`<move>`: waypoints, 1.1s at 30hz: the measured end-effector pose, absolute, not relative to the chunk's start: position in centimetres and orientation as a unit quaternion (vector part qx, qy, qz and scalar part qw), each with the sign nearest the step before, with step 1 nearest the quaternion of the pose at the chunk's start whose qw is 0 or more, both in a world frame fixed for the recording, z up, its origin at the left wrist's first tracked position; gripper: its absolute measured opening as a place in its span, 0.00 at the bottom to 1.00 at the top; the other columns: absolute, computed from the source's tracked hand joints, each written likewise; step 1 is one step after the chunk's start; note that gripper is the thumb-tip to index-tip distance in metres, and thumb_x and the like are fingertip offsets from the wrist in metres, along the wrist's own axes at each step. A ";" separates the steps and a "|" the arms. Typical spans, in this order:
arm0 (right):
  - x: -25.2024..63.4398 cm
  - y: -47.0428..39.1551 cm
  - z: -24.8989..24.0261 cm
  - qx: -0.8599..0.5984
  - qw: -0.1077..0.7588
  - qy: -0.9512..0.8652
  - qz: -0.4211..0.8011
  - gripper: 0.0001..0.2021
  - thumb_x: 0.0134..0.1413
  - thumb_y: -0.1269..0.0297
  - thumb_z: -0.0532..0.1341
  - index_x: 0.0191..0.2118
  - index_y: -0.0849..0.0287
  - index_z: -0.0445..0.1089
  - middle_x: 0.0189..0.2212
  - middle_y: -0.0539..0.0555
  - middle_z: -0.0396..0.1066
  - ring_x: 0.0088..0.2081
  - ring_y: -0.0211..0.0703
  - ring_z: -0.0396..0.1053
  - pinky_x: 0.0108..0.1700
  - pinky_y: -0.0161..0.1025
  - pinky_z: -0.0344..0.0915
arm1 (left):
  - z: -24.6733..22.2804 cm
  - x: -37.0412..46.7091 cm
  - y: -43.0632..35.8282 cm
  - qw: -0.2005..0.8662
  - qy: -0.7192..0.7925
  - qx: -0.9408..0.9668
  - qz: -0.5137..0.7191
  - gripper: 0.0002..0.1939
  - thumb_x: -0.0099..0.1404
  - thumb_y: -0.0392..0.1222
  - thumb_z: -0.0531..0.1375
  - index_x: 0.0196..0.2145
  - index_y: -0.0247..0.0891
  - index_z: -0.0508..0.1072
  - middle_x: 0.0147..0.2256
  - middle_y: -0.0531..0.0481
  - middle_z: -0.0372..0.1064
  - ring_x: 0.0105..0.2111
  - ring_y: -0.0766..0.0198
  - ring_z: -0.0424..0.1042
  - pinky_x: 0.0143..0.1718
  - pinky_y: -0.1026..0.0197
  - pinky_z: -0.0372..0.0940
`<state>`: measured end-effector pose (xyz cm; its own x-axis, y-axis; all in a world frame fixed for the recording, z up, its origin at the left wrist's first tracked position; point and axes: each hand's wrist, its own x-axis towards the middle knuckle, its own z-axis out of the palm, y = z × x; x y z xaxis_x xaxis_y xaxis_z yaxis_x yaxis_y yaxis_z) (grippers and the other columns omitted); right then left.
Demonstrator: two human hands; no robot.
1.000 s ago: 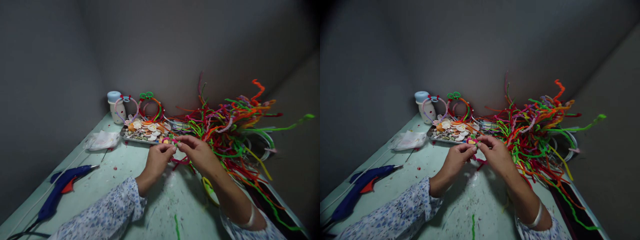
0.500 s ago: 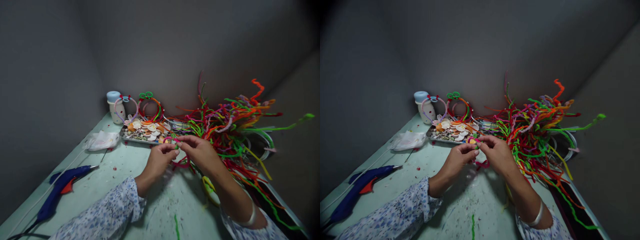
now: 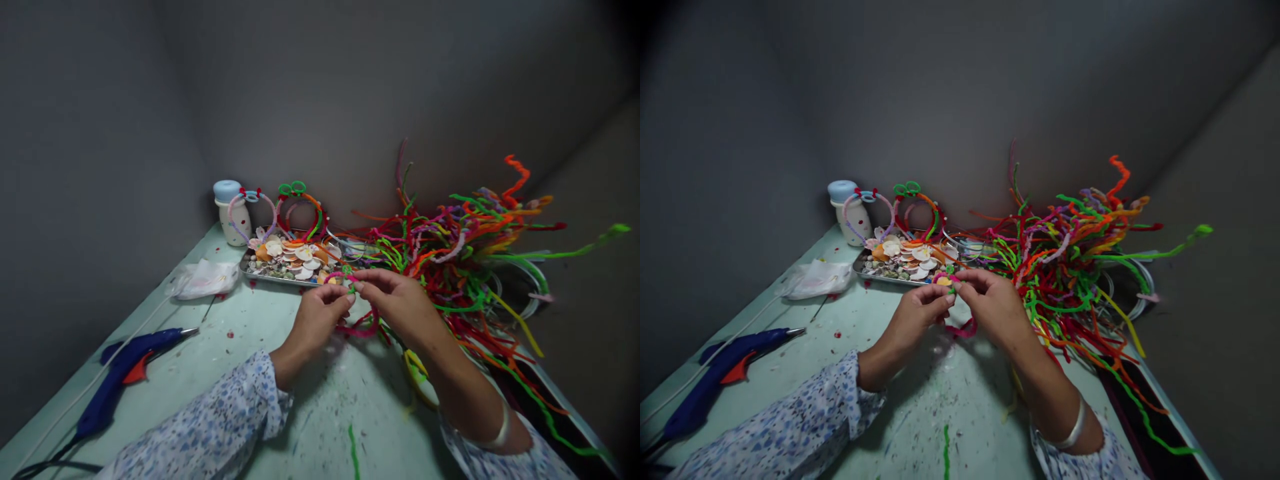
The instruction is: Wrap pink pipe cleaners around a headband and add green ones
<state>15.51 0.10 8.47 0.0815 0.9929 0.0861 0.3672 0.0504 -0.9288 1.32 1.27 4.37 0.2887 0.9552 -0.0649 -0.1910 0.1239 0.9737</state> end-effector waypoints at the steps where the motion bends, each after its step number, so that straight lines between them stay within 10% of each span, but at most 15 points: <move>1: 15.5 0.1 8.5 -0.589 0.439 -0.578 0.356 0.12 0.48 0.61 0.63 0.40 0.58 0.75 0.37 0.54 0.77 0.38 0.44 0.73 0.42 0.39 0.67 | 4.2 1.3 1.3 0.638 0.391 0.489 0.449 0.10 0.54 0.44 0.64 0.31 0.34 0.73 0.24 0.53 0.65 0.22 0.70 0.62 0.25 0.65 0.56; 33: 15.6 0.1 8.2 -0.581 0.447 -0.585 0.348 0.14 0.48 0.59 0.62 0.40 0.59 0.73 0.34 0.53 0.75 0.33 0.41 0.70 0.35 0.37 0.65 | 5.1 1.2 1.1 0.761 0.313 0.362 0.438 0.08 0.55 0.40 0.62 0.29 0.31 0.71 0.26 0.52 0.65 0.22 0.73 0.61 0.24 0.68 0.53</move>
